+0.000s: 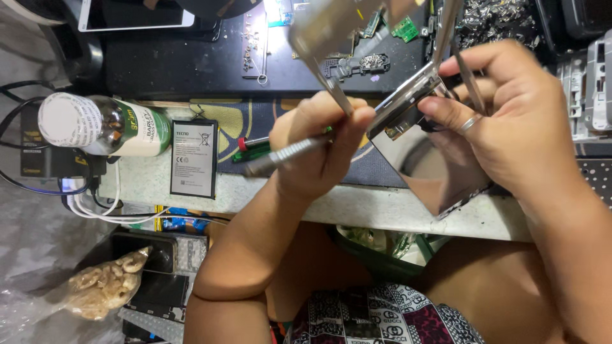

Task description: The person uses a metal pick and tweezers to scrape and clean a small metallic component held in the left hand. The person then places the component into a smartphone frame and continues to adjust it with the tools.

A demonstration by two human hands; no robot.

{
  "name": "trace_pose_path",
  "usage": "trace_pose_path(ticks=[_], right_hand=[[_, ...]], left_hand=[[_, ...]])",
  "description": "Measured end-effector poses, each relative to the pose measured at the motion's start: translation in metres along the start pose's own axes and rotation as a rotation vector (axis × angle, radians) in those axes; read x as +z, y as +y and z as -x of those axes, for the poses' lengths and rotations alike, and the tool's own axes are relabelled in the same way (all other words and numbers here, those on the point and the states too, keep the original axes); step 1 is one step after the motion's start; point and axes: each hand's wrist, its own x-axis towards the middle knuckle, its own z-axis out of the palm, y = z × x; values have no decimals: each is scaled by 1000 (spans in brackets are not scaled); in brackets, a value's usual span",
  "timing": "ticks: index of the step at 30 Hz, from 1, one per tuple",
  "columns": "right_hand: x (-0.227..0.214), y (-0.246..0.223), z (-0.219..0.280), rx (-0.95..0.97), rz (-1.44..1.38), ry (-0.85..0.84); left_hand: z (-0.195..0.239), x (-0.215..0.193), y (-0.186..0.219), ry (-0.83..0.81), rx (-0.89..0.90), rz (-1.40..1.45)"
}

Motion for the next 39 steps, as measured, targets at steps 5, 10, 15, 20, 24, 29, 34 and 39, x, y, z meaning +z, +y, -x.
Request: trace_pose_path(ticks=[5, 10, 15, 20, 24, 29, 34, 39], right_hand=[[-14, 9, -2, 121, -19, -95], [-16, 15, 0, 305, -197, -46], [-12, 17, 5, 335, -208, -69], [-7, 21, 10, 332, -265, -71], [-8, 21, 14, 259, -260, -116], [-16, 25, 23, 220, -283, -157], [-20, 29, 31, 173, -311, -188], [-21, 29, 29, 239, -282, -151]], left_hand=[[-1, 3, -3, 13, -187, 89], [-3, -1, -2, -86, -404, 252], [-1, -7, -5, -144, -458, 316], [-1, -2, -10, -140, -522, 372], [-5, -1, -10, -250, -487, 321], [-6, -6, -6, -294, -561, 379], [-11, -6, 0, -257, -719, 548], [-10, -6, 4, -274, -668, 424]])
